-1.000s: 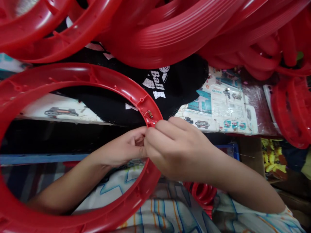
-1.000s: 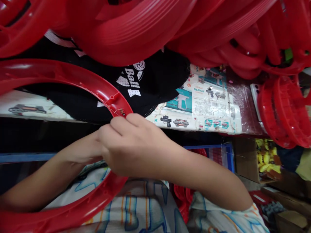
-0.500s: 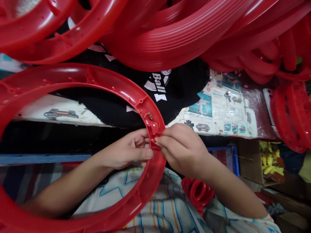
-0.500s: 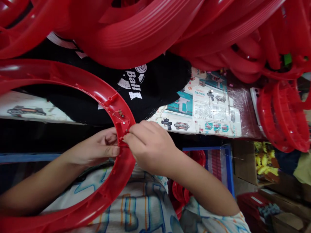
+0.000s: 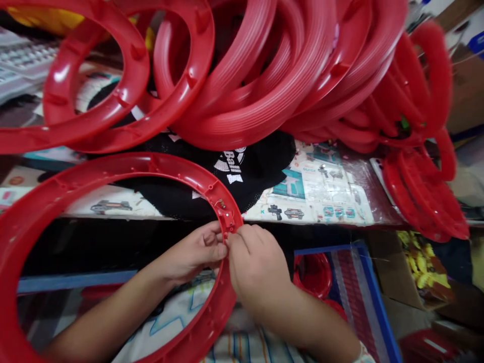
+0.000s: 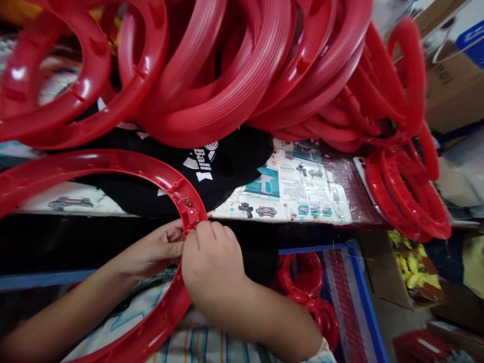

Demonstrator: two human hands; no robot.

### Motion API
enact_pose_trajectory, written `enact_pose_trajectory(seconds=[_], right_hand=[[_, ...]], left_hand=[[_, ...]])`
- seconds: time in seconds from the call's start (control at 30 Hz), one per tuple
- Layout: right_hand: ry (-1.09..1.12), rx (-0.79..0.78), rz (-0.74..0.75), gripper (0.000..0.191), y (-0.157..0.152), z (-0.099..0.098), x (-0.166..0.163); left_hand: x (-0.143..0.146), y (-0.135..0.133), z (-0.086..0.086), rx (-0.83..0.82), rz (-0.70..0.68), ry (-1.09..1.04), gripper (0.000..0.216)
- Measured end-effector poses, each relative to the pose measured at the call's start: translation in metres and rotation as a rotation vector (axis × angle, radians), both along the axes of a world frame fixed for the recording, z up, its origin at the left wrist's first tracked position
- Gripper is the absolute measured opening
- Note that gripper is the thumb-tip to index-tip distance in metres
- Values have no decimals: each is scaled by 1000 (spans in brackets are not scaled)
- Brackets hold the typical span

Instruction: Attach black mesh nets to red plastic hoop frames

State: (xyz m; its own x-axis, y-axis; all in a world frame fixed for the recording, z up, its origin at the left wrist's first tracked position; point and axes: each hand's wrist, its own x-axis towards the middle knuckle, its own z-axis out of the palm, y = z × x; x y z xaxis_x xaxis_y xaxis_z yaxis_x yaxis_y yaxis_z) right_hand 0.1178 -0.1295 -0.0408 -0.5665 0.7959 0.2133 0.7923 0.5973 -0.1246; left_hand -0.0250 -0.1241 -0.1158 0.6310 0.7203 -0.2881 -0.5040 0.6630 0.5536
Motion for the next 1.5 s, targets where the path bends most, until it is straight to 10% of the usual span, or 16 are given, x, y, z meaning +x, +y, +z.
enact_pose_trajectory(seconds=[0.17,0.3,0.5,0.7,0.97,1.07,1.27,1.5], right_hand=[[173,-243,13,25,-2,3,10],[584,-369,-270,38,-7,0,26],[1314,-1037,-441,41,-31,-22,42],[1689,-872,-596,27,-33,-7,93],[1808,-316,-1159,22,-63,25,190],[1881,-201,-1266,24,-66,17,198],[1942,-178,-1202,27,-51,-17,195],[1934,-178,-1137,30,-38,-29,198]], left_hand=[[2,-1,2,47,-19,20,52],[7,-3,13,134,-44,56,54],[19,1,46,531,-196,415,47],[37,11,35,1297,-334,879,37],[-4,-7,22,1392,91,1307,36],[-43,21,38,1362,541,1621,22],[-87,81,38,1238,367,1660,29],[-87,59,52,1183,570,1683,22]])
